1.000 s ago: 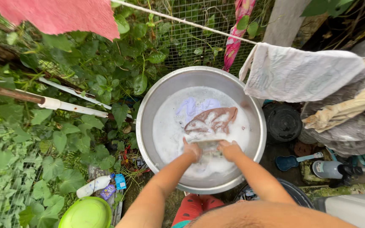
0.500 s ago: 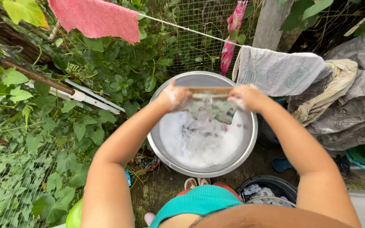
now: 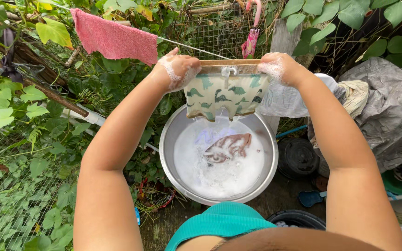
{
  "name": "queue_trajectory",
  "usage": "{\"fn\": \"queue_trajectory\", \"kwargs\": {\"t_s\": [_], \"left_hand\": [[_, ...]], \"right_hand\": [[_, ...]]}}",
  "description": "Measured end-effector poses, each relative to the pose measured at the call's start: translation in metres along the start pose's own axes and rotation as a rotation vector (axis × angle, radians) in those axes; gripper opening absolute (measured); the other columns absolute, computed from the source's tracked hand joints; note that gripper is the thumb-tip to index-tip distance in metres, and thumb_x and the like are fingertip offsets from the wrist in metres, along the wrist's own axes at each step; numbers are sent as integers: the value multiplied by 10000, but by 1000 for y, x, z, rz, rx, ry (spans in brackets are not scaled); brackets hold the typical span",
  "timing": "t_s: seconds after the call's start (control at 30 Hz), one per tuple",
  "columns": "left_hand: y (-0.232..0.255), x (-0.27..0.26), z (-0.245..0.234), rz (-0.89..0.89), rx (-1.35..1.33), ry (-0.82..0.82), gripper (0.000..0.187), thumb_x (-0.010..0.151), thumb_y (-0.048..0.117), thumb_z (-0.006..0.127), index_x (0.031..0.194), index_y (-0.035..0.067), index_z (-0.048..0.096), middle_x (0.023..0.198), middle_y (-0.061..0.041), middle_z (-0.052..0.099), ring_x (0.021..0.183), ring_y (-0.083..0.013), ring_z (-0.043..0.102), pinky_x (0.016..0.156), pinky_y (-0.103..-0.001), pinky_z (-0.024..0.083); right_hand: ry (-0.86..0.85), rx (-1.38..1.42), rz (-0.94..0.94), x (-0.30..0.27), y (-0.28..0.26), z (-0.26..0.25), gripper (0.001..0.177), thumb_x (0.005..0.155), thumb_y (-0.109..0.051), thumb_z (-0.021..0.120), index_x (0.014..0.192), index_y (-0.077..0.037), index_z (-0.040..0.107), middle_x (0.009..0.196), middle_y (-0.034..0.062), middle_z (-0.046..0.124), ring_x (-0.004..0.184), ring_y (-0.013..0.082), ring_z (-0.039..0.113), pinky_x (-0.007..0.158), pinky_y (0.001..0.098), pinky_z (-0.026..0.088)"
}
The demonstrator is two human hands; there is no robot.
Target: The person washes small items of clothing by hand in a basin of soapy water, scrubbing a garment against itself and lifting it to check it.
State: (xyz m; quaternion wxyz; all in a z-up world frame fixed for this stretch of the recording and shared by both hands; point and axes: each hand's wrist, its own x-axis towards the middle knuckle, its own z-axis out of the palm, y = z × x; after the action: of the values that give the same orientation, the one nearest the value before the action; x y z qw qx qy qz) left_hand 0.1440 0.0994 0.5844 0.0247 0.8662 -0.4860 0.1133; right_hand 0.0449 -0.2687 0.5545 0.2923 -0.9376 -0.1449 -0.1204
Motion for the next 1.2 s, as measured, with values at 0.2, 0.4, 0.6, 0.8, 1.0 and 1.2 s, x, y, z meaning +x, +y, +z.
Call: {"fn": "queue_trajectory", "kwargs": {"t_s": [0.2,0.4,0.6,0.8,1.0,1.2], "left_hand": [[-6,-7,-15,44,-32,84,167,954,179,581,1090,177,679,1077,-48,723,1121,-280,659,1159,-568,324],[8,-8,-36,-21,10,27,141,958,214,605,1025,147,710,971,-117,733,997,-347,693,1054,-489,455],[25,-15,-49,-109,-100,5,191,971,281,591,1038,146,709,956,-148,720,970,-384,679,902,-483,517],[40,4,1,-19,-194,-62,249,1037,339,517,1037,163,694,904,-69,719,912,-271,716,1172,-552,316],[41,19,149,68,-474,533,201,917,247,749,1068,146,663,1239,-160,577,1187,-289,596,1043,-401,530],[87,-8,259,-434,-1292,578,892,734,141,842,1452,79,317,1282,-136,577,1153,-266,600,985,-414,506]], "right_hand": [[-5,25,-8,5,-7,-5,245,942,-241,674,944,3,699,840,131,592,804,245,554,755,374,466],[-3,119,147,7,-15,-6,249,920,-246,701,920,3,706,790,75,582,743,172,516,693,352,450],[-36,174,144,16,2,1,237,922,-249,709,906,-12,707,785,42,602,743,135,520,684,326,457],[-182,-36,111,32,-32,34,513,760,-395,858,1113,-60,697,1004,126,702,886,219,645,776,379,538],[-296,38,-162,44,-41,126,556,728,-312,786,1235,-108,681,1086,121,740,957,244,711,856,372,567],[-46,107,-174,27,-33,181,311,815,-226,804,1060,-60,711,988,141,715,927,255,698,828,365,559]]}}
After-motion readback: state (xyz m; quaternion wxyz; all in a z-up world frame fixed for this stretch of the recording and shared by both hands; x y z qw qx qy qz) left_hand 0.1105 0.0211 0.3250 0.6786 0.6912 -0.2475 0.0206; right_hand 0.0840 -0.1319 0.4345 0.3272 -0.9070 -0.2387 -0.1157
